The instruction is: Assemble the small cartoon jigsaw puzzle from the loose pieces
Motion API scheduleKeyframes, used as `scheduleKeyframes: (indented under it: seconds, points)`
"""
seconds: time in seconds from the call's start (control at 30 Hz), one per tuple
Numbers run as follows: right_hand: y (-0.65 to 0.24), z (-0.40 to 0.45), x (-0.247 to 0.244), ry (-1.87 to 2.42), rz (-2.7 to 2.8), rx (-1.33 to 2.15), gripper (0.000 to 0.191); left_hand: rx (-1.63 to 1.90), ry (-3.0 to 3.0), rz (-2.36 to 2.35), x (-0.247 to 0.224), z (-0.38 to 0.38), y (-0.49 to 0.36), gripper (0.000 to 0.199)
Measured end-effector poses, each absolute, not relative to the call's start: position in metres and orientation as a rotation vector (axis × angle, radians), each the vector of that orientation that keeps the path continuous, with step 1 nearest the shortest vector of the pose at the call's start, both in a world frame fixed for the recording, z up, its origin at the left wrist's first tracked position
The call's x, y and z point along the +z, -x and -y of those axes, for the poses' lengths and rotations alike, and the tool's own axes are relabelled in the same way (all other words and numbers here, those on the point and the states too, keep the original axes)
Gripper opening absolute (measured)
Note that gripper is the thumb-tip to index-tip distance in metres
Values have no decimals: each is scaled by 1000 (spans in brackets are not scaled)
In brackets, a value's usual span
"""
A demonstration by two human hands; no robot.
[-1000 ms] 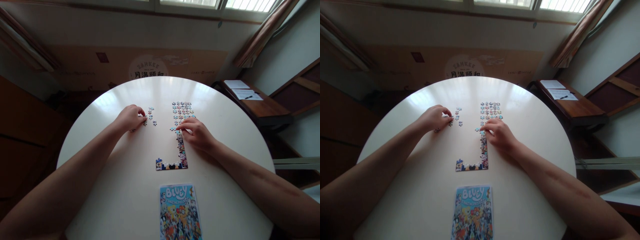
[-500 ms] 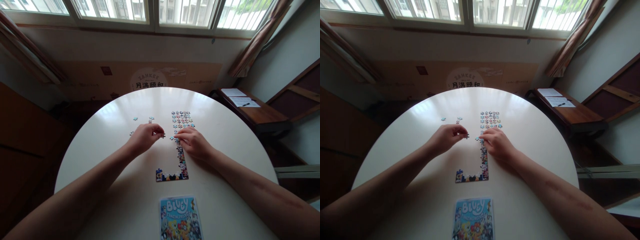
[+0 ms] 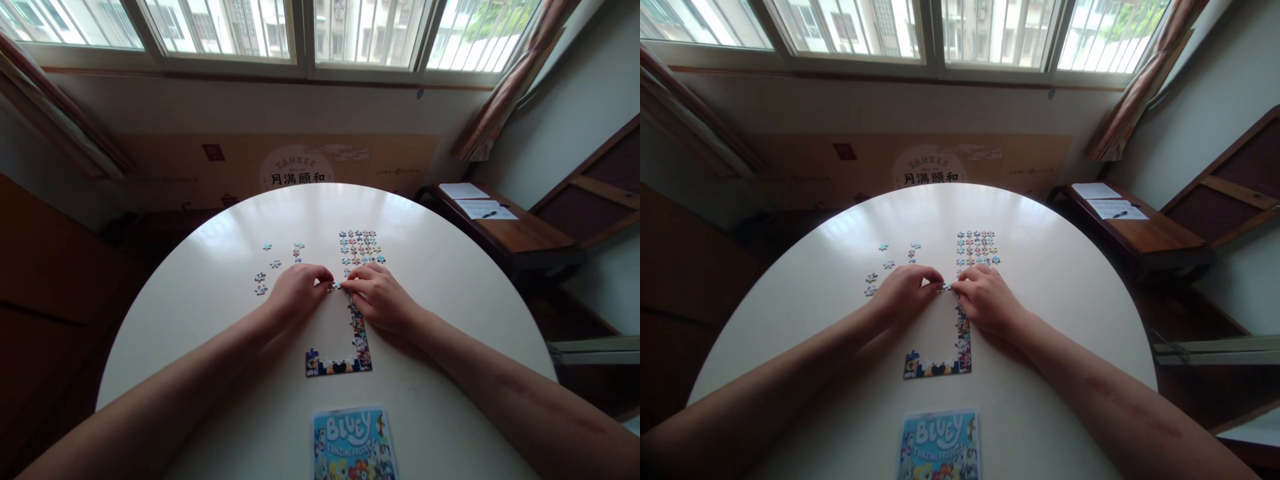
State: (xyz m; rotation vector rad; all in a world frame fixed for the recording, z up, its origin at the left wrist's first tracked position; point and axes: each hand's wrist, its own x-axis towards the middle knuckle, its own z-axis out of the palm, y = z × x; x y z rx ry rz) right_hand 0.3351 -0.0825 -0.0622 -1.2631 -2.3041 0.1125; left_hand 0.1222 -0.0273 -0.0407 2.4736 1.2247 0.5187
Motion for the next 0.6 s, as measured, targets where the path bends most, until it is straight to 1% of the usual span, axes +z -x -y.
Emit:
scheduleKeyframes:
  seconds: [0.6]
  points:
    - [-335, 82, -66, 1251, 2315, 101, 27, 450, -2529, -1325, -46, 31, -131, 19]
